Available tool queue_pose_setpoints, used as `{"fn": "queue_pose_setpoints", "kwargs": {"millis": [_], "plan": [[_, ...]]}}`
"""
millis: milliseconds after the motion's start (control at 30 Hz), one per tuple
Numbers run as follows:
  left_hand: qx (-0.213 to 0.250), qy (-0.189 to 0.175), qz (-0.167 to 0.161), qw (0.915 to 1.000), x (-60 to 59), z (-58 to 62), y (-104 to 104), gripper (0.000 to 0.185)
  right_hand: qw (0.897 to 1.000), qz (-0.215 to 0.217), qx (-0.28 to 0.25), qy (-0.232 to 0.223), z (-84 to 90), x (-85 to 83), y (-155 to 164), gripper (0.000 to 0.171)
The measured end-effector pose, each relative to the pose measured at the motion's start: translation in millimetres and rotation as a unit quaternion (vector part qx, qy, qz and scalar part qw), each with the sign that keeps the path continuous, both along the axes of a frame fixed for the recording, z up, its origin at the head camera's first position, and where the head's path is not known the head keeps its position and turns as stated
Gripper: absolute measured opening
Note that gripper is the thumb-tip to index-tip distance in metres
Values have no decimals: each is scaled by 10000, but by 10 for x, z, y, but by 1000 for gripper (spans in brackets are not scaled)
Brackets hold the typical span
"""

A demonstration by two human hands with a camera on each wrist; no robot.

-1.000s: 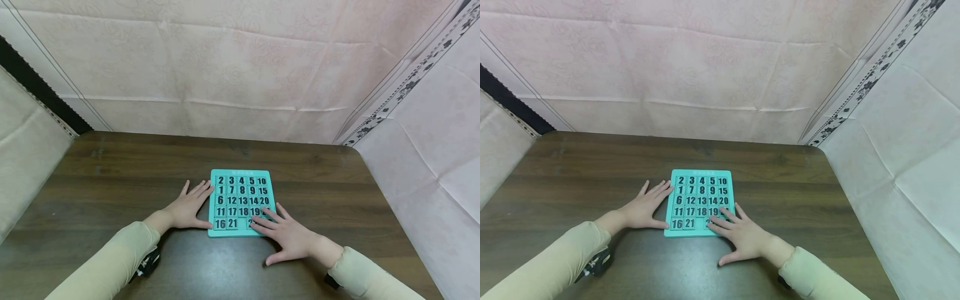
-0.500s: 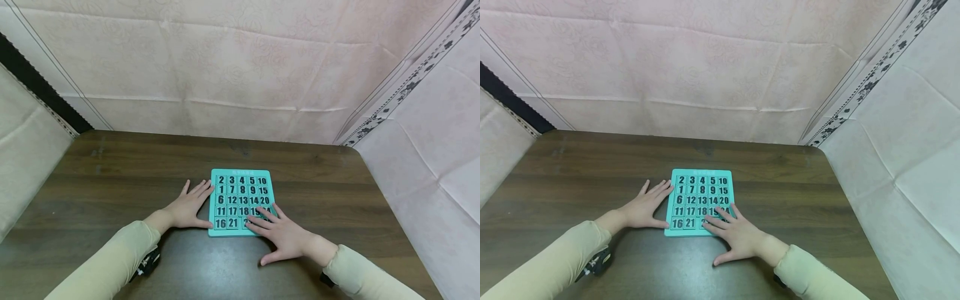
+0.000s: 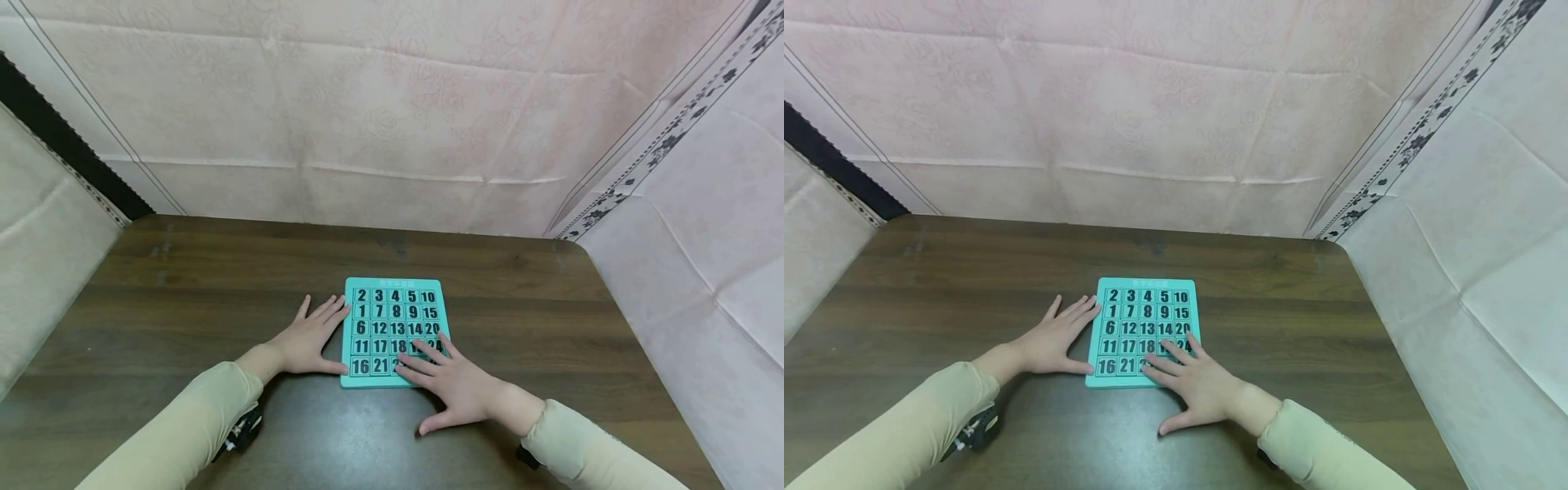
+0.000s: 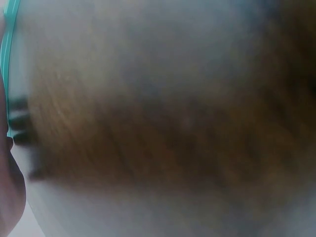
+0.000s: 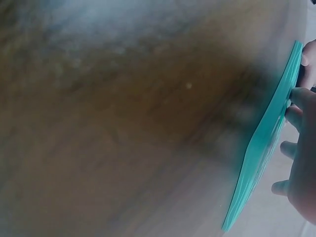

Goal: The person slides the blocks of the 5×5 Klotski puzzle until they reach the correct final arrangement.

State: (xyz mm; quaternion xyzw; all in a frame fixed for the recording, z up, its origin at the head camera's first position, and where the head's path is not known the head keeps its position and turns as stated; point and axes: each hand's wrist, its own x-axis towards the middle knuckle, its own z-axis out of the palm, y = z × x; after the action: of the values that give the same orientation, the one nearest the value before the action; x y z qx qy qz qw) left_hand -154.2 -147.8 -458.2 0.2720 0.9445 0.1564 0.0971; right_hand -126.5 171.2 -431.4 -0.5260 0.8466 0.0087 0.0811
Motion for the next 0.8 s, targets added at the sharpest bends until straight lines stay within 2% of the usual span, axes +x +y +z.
{"fn": "queue_pose_setpoints", "kwargs": {"millis": [167, 533, 800], "plan": [[47, 18, 3, 10000, 6, -12, 0, 110, 9997, -100, -202, -109, -10, -5, 105, 87], [1, 14, 12, 10000, 1, -18, -4, 110, 9975, -393, -553, 194, -78, 36, 504, 87], [18, 25, -9, 10000, -7, -16, -2, 110, 9966, -424, -629, 313, -100, 52, 598, 86]]}}
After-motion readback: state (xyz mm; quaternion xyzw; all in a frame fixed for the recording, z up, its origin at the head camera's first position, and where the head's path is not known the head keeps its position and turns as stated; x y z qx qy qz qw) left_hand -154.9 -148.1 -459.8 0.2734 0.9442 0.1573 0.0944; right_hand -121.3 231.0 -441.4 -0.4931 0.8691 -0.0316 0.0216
